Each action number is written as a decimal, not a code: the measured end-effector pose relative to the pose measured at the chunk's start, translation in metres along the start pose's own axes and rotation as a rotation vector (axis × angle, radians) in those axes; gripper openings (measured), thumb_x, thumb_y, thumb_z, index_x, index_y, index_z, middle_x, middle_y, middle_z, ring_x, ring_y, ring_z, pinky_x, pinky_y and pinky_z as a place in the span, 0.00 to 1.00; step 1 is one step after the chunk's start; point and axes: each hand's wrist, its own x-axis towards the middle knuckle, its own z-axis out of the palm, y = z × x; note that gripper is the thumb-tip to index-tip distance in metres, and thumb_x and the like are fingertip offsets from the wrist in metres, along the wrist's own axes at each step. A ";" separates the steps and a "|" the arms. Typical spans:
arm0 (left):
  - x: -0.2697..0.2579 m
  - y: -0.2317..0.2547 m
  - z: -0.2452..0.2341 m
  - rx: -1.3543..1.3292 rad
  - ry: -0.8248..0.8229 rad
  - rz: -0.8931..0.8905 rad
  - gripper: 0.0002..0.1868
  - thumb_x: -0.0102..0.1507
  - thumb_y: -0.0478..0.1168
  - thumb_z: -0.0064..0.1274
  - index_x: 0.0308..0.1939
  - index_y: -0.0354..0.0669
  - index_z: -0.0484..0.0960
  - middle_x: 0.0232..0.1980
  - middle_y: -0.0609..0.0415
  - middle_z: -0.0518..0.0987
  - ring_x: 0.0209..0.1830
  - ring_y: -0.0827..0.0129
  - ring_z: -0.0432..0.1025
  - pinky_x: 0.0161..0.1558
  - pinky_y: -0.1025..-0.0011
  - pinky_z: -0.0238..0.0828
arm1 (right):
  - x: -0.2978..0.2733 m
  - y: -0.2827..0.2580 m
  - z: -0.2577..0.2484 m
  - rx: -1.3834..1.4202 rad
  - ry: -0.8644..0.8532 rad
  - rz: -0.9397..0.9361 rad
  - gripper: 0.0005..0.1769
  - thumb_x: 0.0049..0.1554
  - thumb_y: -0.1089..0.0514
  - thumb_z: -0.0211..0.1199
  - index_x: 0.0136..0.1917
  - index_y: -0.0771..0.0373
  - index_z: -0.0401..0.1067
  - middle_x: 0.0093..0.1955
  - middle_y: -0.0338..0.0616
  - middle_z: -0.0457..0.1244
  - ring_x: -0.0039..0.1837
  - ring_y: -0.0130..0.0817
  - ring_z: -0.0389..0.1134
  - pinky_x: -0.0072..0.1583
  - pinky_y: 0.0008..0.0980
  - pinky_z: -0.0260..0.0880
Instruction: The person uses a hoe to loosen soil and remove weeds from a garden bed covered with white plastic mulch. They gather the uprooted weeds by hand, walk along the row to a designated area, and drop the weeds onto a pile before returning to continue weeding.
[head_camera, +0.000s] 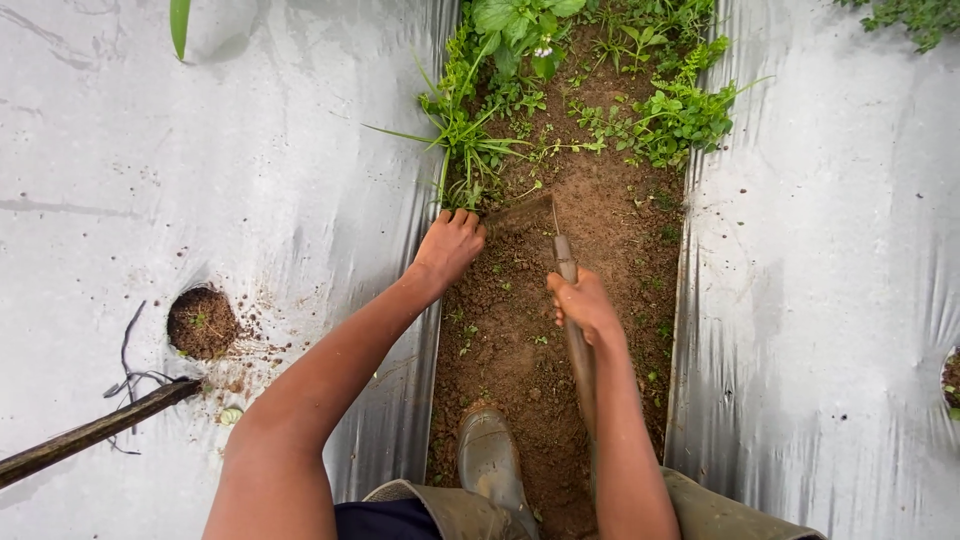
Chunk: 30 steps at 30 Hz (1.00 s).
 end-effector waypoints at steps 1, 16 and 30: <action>0.001 -0.001 -0.008 0.055 -0.087 0.009 0.12 0.63 0.36 0.58 0.50 0.46 0.85 0.53 0.47 0.81 0.57 0.55 0.73 0.55 0.61 0.68 | -0.005 -0.003 -0.014 -0.058 -0.052 0.047 0.06 0.61 0.59 0.56 0.48 0.65 0.70 0.28 0.39 0.58 0.28 0.30 0.61 0.33 0.30 0.70; 0.005 -0.009 0.014 0.080 0.022 0.033 0.07 0.63 0.35 0.56 0.40 0.45 0.89 0.41 0.49 0.85 0.46 0.56 0.77 0.49 0.61 0.72 | 0.060 0.074 0.021 -0.099 0.066 -0.104 0.16 0.64 0.53 0.59 0.54 0.71 0.72 0.34 0.54 0.65 0.34 0.36 0.69 0.34 0.34 0.78; 0.010 0.012 0.001 0.053 -0.040 0.063 0.08 0.63 0.32 0.57 0.44 0.44 0.88 0.43 0.49 0.85 0.45 0.57 0.78 0.46 0.62 0.75 | 0.006 0.012 -0.044 -0.280 0.030 -0.015 0.08 0.63 0.58 0.58 0.42 0.60 0.69 0.30 0.40 0.59 0.30 0.31 0.63 0.34 0.29 0.71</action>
